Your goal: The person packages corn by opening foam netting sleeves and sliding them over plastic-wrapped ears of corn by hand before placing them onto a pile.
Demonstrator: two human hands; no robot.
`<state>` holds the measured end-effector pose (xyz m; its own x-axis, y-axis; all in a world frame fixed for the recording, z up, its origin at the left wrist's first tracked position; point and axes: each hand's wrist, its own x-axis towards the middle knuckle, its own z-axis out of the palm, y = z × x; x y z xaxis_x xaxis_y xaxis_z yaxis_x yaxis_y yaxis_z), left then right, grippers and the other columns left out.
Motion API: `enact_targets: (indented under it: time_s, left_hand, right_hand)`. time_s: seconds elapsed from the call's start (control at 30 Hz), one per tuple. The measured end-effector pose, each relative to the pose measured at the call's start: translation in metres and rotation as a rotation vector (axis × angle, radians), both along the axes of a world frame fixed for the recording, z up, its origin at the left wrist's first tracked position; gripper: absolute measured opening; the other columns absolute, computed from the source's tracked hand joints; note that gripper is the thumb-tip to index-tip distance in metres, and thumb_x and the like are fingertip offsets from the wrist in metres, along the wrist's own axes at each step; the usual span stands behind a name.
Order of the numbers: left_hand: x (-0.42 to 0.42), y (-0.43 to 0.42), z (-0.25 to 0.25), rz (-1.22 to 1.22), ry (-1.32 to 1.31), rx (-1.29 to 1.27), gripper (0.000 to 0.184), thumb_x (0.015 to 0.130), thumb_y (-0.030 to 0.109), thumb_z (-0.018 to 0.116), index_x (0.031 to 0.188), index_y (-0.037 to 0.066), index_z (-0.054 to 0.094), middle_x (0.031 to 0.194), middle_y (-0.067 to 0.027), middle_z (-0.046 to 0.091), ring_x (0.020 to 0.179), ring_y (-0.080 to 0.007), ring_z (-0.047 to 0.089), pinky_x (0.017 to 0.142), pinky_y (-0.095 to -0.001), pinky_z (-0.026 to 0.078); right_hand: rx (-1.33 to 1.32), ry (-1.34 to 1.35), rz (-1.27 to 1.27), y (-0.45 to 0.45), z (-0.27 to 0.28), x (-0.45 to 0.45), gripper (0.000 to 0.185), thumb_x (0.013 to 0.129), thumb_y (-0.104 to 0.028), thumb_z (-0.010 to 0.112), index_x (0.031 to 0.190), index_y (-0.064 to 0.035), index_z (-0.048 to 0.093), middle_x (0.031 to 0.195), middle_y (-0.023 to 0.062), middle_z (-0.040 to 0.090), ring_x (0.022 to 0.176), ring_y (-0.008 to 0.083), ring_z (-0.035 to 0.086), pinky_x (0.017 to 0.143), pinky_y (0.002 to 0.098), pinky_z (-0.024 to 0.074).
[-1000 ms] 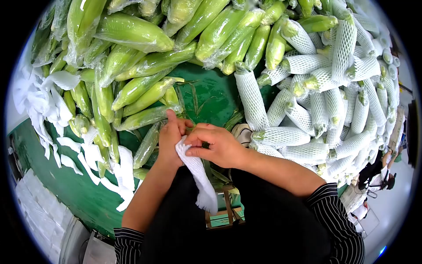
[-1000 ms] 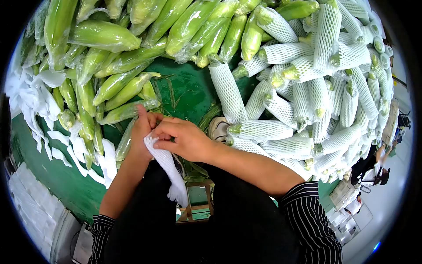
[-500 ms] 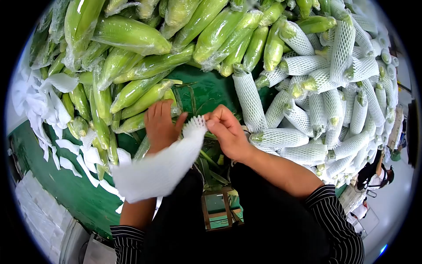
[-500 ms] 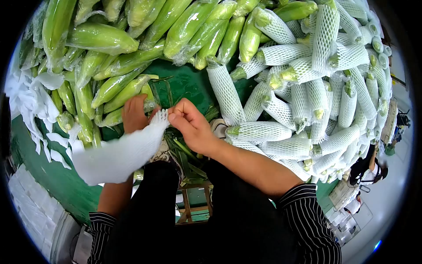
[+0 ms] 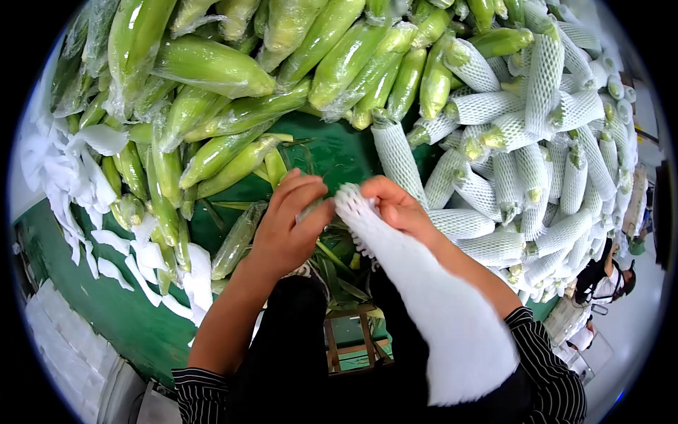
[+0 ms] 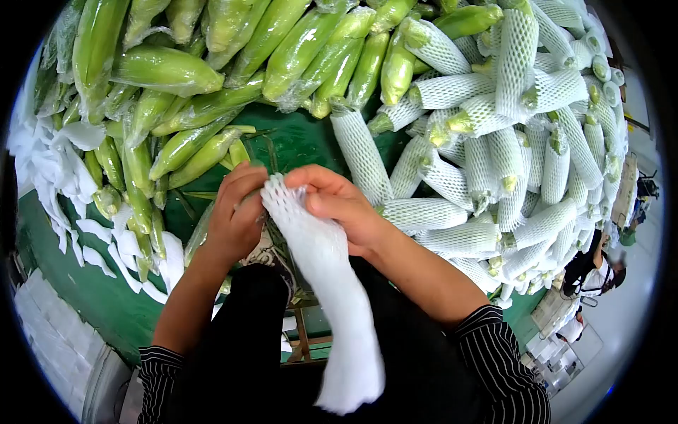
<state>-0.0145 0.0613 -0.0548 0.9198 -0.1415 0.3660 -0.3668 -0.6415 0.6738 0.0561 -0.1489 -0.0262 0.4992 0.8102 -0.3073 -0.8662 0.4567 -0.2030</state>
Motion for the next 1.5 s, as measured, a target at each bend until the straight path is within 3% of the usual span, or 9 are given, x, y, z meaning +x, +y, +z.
enact_targets:
  time_s: [0.27,0.47,0.7,0.87,0.97,1.17,1.27,1.43,1.5]
  left_hand:
    - [0.007,-0.006,0.055,0.213,0.292,0.180,0.024,0.075,0.010,0.072,0.099,0.012,0.070,0.119,-0.0044,0.065,0.086,-0.0253,0.066,0.069,-0.0390,0.052]
    - [-0.003,-0.003,0.055,0.048,0.615,-0.246,0.045,0.080,0.010,0.070,0.124,0.006,0.062,0.132,-0.0193,0.052,0.123,-0.0345,0.053,0.100,-0.0442,0.045]
    - [-0.034,0.008,0.008,0.455,0.677,-1.983,0.036,0.104,0.021,0.050,0.134,0.001,0.049,0.137,-0.0101,0.055,0.128,-0.0233,0.051,0.108,-0.0407,0.040]
    - [-0.068,0.032,-0.113,0.897,1.035,-1.341,0.032,0.097,0.012,0.058,0.127,0.002,0.055,0.117,-0.0101,0.062,0.102,-0.0248,0.061,0.087,-0.0369,0.050]
    - [-0.040,0.010,-0.060,0.582,0.320,0.250,0.044,0.086,0.010,0.066,0.128,0.005,0.056,0.123,-0.0127,0.058,0.112,-0.0324,0.054,0.094,-0.0454,0.045]
    - [-0.015,0.004,0.023,0.046,-0.015,-0.181,0.053,0.077,0.012,0.075,0.126,0.007,0.055,0.124,-0.0143,0.060,0.108,-0.0395,0.056,0.097,-0.0478,0.042]
    - [-0.072,0.043,-0.029,0.447,0.121,0.051,0.056,0.077,0.019,0.080,0.126,0.008,0.056,0.119,-0.0146,0.061,0.105,-0.0395,0.058,0.095,-0.0491,0.043]
    - [-0.165,0.105,-0.032,0.917,0.571,0.758,0.039,0.081,0.021,0.077,0.116,0.007,0.067,0.101,-0.0088,0.068,0.100,-0.0326,0.061,0.092,-0.0405,0.047]
    - [-0.221,0.132,-0.065,1.043,0.847,0.251,0.035,0.084,0.022,0.075,0.113,0.005,0.068,0.095,-0.0110,0.069,0.091,-0.0323,0.063,0.084,-0.0391,0.050]
  right_hand:
    - [-0.031,0.002,-0.023,0.027,0.017,0.009,0.032,0.098,-0.015,0.062,0.128,-0.0058,0.058,0.120,0.0087,0.066,0.099,0.0156,0.068,0.085,0.0294,0.0556]
    - [-0.363,-0.154,-0.117,0.058,-0.004,0.017,0.027,0.097,-0.009,0.059,0.123,-0.0023,0.060,0.111,0.0095,0.068,0.099,0.0165,0.067,0.087,0.0307,0.0549]
    - [-0.569,-0.135,-0.078,0.077,-0.024,0.005,0.024,0.100,-0.013,0.058,0.121,-0.0003,0.060,0.110,0.0076,0.066,0.097,0.0124,0.062,0.085,0.0253,0.0508]
    - [-0.775,-0.241,0.136,0.082,-0.164,-0.025,0.024,0.103,-0.022,0.055,0.118,-0.0038,0.062,0.102,0.0039,0.066,0.091,0.0126,0.062,0.082,0.0264,0.0511]
    - [-0.476,0.057,0.124,0.086,-0.147,-0.041,0.033,0.104,-0.035,0.052,0.120,-0.0077,0.062,0.101,0.0033,0.067,0.090,0.0143,0.061,0.084,0.0277,0.0504]
    - [-0.235,0.164,-0.109,0.031,-0.025,-0.009,0.058,0.104,-0.055,0.034,0.134,-0.0092,0.054,0.121,0.0115,0.066,0.101,0.0258,0.067,0.087,0.0371,0.0552]
    - [0.236,0.318,-0.178,-0.035,-0.060,0.007,0.060,0.103,-0.057,0.034,0.138,-0.0115,0.051,0.135,0.0142,0.060,0.109,0.0293,0.066,0.089,0.0440,0.0563]
    - [-0.671,0.090,0.330,-0.005,-0.057,-0.040,0.044,0.103,-0.043,0.050,0.133,-0.0098,0.050,0.124,0.0094,0.062,0.095,0.0225,0.067,0.082,0.0328,0.0547]
    - [-0.620,-0.012,0.496,0.009,-0.065,-0.050,0.042,0.102,-0.036,0.055,0.132,-0.0081,0.050,0.119,0.0077,0.063,0.093,0.0181,0.065,0.081,0.0292,0.0526]
